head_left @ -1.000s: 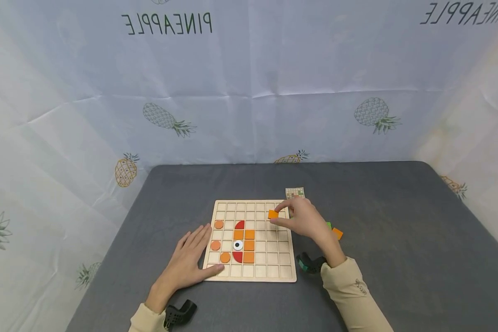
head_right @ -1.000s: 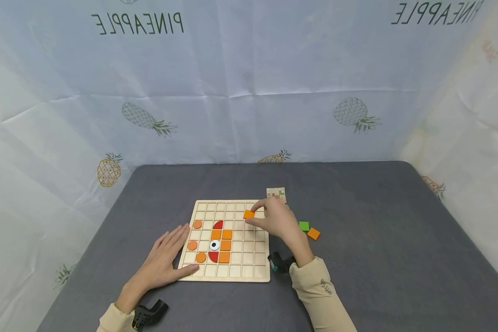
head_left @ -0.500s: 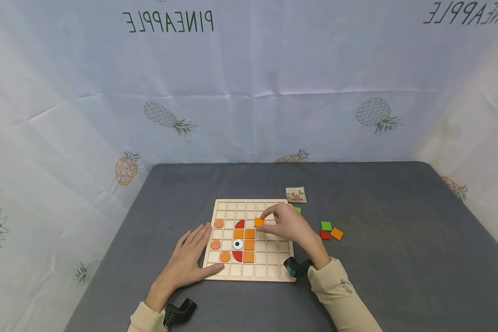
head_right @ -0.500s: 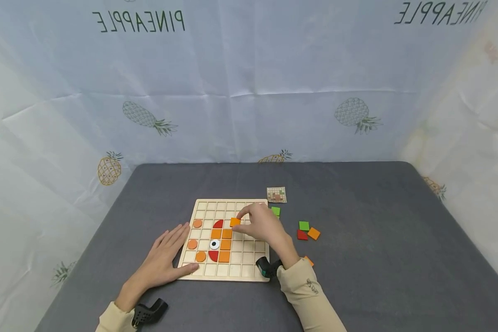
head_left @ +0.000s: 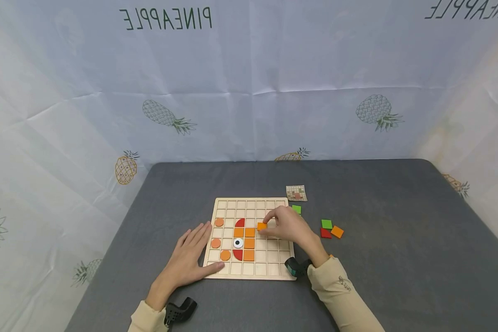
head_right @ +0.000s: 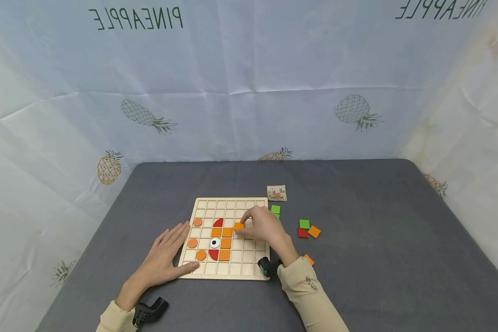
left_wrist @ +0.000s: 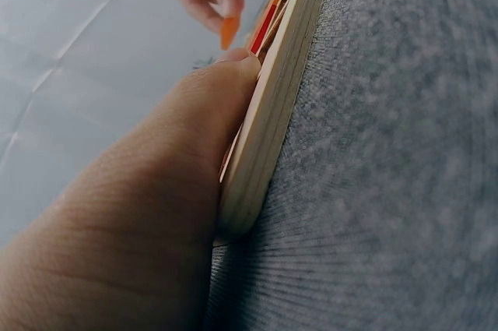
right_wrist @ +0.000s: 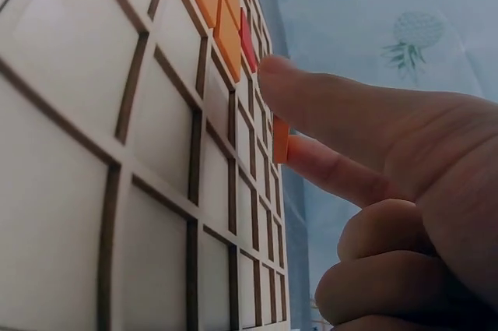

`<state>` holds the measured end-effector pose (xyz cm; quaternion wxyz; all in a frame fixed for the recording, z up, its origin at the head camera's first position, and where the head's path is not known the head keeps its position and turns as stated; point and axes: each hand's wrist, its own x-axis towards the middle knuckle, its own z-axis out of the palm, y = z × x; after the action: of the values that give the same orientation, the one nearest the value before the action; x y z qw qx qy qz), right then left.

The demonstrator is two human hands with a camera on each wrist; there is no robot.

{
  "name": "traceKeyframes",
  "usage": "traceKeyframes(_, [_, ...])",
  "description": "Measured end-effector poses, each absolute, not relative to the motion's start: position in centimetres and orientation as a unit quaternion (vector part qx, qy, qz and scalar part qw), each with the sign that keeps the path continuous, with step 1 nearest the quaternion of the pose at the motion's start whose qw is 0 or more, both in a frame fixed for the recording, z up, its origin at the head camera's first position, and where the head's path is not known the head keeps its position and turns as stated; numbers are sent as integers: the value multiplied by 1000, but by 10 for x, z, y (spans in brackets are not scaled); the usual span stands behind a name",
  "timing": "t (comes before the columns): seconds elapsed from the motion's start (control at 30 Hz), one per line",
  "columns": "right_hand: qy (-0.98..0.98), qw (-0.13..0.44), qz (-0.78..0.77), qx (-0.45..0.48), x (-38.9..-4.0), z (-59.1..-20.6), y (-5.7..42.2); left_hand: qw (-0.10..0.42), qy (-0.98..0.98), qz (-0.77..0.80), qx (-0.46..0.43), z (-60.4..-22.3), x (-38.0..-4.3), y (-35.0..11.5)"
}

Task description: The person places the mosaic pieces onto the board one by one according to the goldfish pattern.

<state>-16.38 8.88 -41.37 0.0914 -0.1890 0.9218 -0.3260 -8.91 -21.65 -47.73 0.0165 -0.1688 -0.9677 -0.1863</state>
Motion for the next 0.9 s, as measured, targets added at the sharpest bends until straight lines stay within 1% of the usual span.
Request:
traceKeyframes(0.3, [921, 114, -326, -178, -164, -421, 88, 14, -967, -190, -168, -476, -89, -216])
traceKeyframes(0.6, [927, 109, -314, -175, -160, -423, 84, 17, -967, -189, -170, -476, -89, -216])
traceKeyframes(0.9, [934, 85, -304, -169, -157, -423, 82, 18, -967, -188, -169, -475, -89, -216])
